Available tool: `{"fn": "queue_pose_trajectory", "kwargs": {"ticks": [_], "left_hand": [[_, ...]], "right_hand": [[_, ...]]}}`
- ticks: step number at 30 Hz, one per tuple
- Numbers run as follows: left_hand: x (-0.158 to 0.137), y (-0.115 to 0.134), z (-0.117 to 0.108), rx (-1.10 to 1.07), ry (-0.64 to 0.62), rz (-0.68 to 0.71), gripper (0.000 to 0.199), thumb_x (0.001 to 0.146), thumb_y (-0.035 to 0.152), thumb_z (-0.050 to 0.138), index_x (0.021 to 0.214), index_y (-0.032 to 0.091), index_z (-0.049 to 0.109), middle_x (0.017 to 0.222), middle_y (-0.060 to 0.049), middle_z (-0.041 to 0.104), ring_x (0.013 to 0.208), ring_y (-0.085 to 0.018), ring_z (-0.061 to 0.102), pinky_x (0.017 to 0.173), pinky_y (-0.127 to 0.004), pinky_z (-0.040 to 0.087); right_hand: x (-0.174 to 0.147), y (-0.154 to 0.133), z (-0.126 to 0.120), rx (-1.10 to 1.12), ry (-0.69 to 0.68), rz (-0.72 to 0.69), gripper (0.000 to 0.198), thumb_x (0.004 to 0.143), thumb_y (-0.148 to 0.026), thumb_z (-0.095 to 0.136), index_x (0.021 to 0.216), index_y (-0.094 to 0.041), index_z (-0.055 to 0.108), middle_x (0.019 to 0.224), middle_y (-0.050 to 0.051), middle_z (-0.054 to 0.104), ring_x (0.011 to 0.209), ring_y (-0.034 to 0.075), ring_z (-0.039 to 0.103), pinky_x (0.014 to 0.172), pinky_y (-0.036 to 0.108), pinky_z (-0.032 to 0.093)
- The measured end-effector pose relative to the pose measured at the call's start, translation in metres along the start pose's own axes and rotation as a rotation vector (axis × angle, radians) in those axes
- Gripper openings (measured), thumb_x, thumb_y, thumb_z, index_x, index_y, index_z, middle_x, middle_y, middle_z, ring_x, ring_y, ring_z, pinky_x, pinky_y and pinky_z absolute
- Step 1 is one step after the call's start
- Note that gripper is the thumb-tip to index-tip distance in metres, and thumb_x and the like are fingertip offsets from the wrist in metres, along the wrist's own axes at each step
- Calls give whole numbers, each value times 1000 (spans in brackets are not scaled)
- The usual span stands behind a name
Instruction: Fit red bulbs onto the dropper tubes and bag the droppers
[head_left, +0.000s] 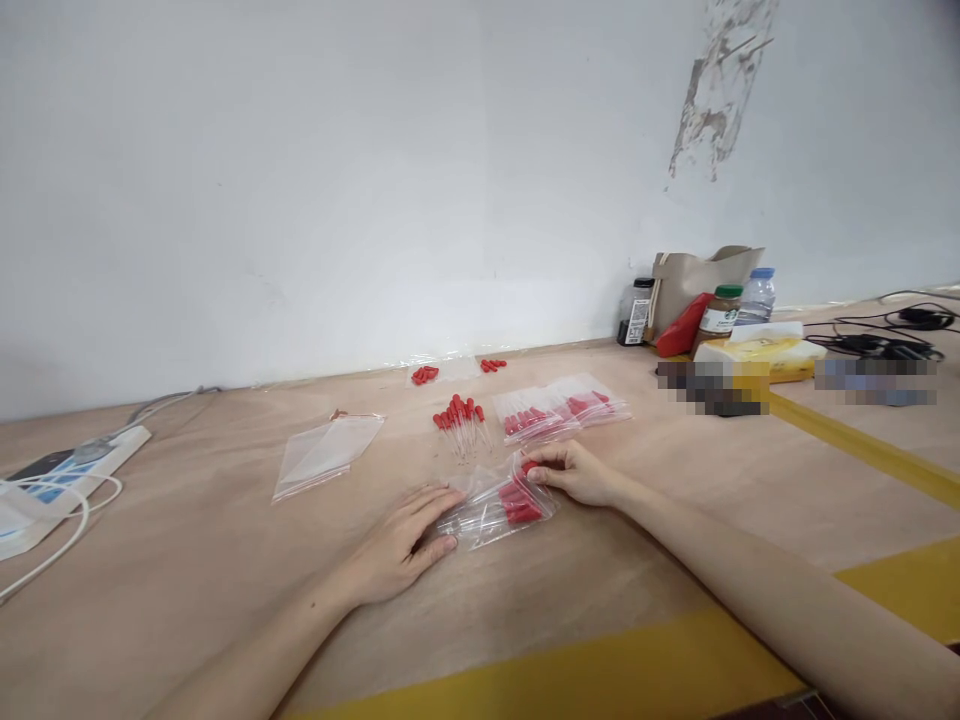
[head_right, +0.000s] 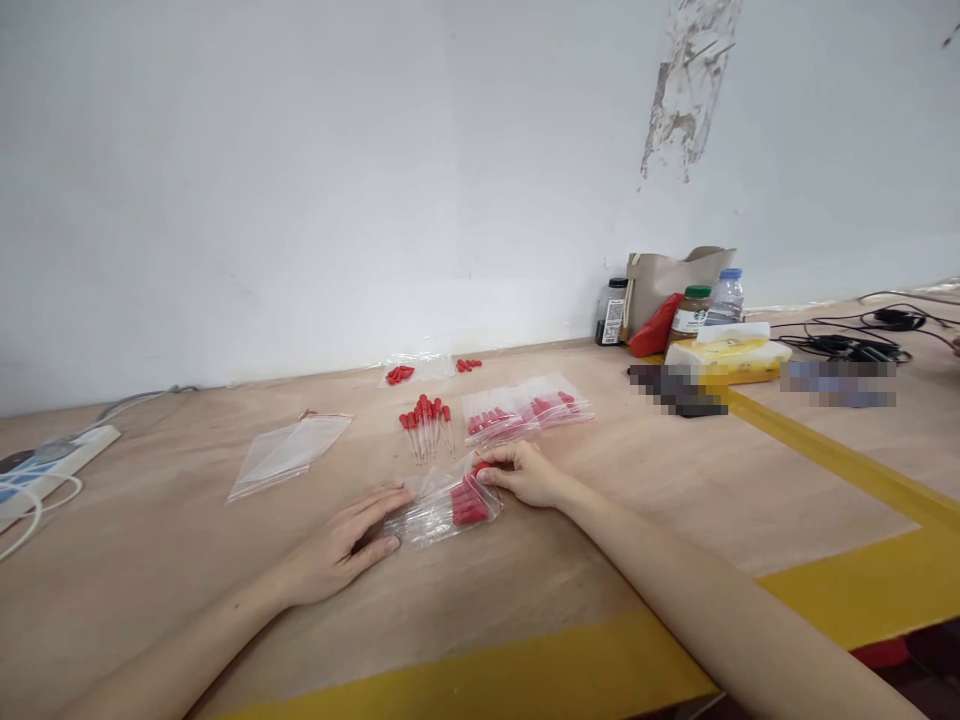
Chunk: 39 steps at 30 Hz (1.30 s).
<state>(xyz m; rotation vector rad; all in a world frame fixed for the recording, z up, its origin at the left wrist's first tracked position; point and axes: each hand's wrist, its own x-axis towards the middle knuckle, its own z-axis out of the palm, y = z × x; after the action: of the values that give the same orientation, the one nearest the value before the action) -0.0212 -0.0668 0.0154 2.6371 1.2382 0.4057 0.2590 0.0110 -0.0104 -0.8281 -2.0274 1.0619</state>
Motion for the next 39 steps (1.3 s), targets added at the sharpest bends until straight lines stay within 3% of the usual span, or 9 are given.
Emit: {"fn": "queue_pose_trajectory", "kwargs": {"ticks": [7, 13, 19, 23, 25, 28, 33, 39], "left_hand": [[0, 0, 0, -23, -22, 14, 43, 89, 37, 39, 130, 28, 33, 133, -2, 40, 124, -20, 33, 103, -39, 27], [1, 0, 1, -26, -19, 21, 43, 89, 36, 39, 131, 27, 33, 134, -2, 39, 124, -20, 31, 103, -39, 26], [2, 2, 0, -17, -24, 40, 42, 89, 36, 40, 130, 28, 35, 132, -2, 41, 123, -20, 33, 103, -40, 27], [2, 2, 0, -11, -33, 41, 41, 89, 35, 39, 129, 29, 36, 134, -1, 39, 124, -20, 32, 103, -39, 26], [2, 1, 1, -13, -38, 41, 39, 89, 35, 38, 128, 30, 38, 135, 0, 38, 124, -20, 31, 103, -39, 27], [2, 0, 1, -14, -48, 51, 38, 90, 34, 38, 127, 30, 40, 135, 0, 37, 124, -20, 31, 104, -39, 26], [2, -1, 0, -7, -54, 58, 38, 90, 34, 38, 127, 31, 40, 135, 0, 37, 125, -20, 30, 104, -40, 24], [0, 3, 0, -58, 3, 50, 44, 88, 32, 41, 131, 29, 33, 133, -2, 40, 123, -19, 34, 103, -39, 29]], "right_hand": [[-7, -5, 6, 73, 219, 201, 24, 56, -32, 71, 66, -11, 65, 68, 6, 68, 61, 16, 60, 57, 26, 47], [-6, -8, 5, -86, 159, 61, 26, 73, -36, 55, 80, -15, 69, 78, 5, 69, 69, 16, 60, 63, 27, 46], [-4, -1, 14, -203, 351, 236, 21, 67, -34, 59, 63, -14, 66, 62, 3, 65, 58, 15, 57, 52, 23, 42], [-3, -3, 15, -239, 217, 118, 24, 73, -35, 52, 66, -15, 63, 62, 1, 63, 58, 13, 54, 52, 22, 39], [-3, -4, 12, -189, 240, 101, 29, 79, -38, 45, 76, -15, 61, 66, 2, 62, 59, 13, 54, 55, 23, 40], [-3, -7, 8, -148, 307, 192, 35, 80, -44, 41, 86, -14, 59, 66, 2, 62, 60, 13, 55, 58, 24, 41], [-5, -11, 12, -232, 232, 304, 32, 67, -49, 57, 64, -17, 59, 58, -2, 57, 60, 13, 52, 59, 24, 38], [-10, -19, 16, 222, 120, 161, 32, 71, -47, 55, 69, -16, 47, 61, -4, 50, 54, 8, 45, 52, 21, 37]]}}
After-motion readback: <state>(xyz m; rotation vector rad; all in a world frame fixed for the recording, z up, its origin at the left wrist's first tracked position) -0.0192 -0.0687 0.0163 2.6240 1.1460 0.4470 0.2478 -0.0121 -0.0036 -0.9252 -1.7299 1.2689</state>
